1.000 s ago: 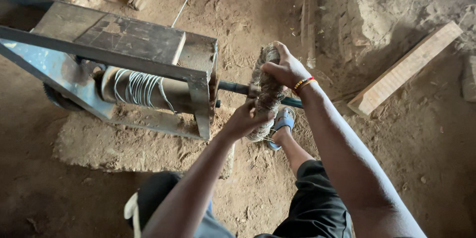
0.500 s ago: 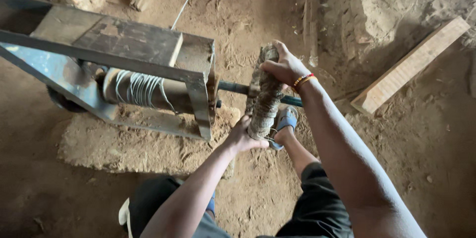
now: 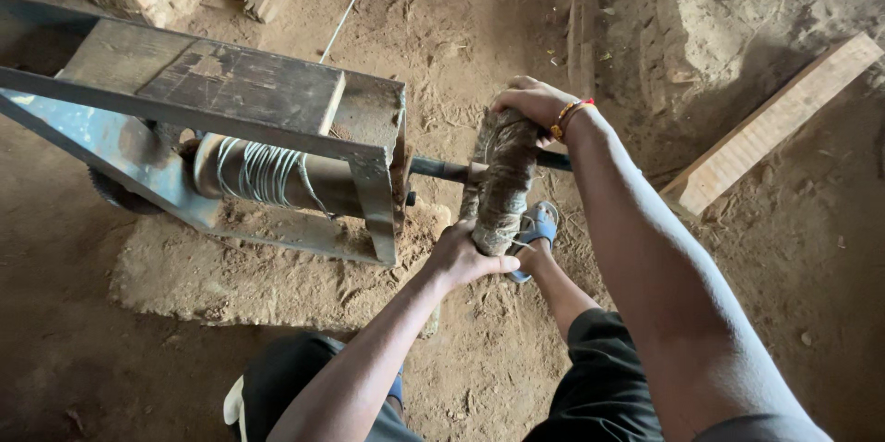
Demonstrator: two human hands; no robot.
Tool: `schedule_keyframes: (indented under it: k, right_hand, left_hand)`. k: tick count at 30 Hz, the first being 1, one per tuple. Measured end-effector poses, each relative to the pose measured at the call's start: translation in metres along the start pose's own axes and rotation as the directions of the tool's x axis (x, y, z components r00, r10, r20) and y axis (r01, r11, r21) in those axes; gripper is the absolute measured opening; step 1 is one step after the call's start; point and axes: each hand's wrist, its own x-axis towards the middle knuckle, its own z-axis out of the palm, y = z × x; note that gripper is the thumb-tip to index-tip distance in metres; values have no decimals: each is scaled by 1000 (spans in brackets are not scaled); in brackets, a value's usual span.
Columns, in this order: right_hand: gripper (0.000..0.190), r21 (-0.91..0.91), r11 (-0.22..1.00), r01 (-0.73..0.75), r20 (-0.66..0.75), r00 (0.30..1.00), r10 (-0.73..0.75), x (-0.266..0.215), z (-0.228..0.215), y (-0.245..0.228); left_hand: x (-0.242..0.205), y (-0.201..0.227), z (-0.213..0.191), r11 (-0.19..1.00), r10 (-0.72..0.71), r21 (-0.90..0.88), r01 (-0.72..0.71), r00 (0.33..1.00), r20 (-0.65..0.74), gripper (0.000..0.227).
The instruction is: The person rotates a spool on a wooden machine to wind a thick rope around it by hand.
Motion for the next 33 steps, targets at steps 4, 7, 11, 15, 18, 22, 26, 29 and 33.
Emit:
schedule_keyframes:
  k: [4,7,11,15,18,22,26,29,33]
  right_hand:
    - [35,-26,998,66,96,993,-63,20,-8,12]
    - [29,-3,1000,8,129,992,-8,41,-11,24]
    - [27,-56,998,25,123,992,-18,70,-15,45]
    - [34,-285,695,660,226,751,-621,80,-17,58]
    - [38,-335,856,394,18,911,-412,58,-9,40]
    - [52,-555,812,181,-400,798,-451,-29,4,39]
    - [46,-720,685,113,-471,645,-601,-99,17,64]
    - [46,-717,682,146,-535,512,-672,-92,17,64]
    - [44,-667,734,126,-575,540,-615,-67,7,58]
  left_hand:
    - [4,-1,-5,991,60,-127,-47,993,99,92]
    - [5,-12,-12,898,81,-439,10,979,186,118]
    - [-1,-24,-11,800,61,-600,-16,997,55,126]
    - [-8,-26,17,859,-59,-511,-16,990,-130,136]
    - [-13,-24,30,836,-51,-548,-34,989,-139,126]
    - [-10,-25,30,862,-9,-503,-59,991,-133,119]
    - [-14,-26,28,849,36,-519,-100,991,-132,114]
    - [-13,-16,23,818,106,-549,-172,983,-151,109]
    - [-11,3,15,885,-38,-465,-12,994,-99,108]
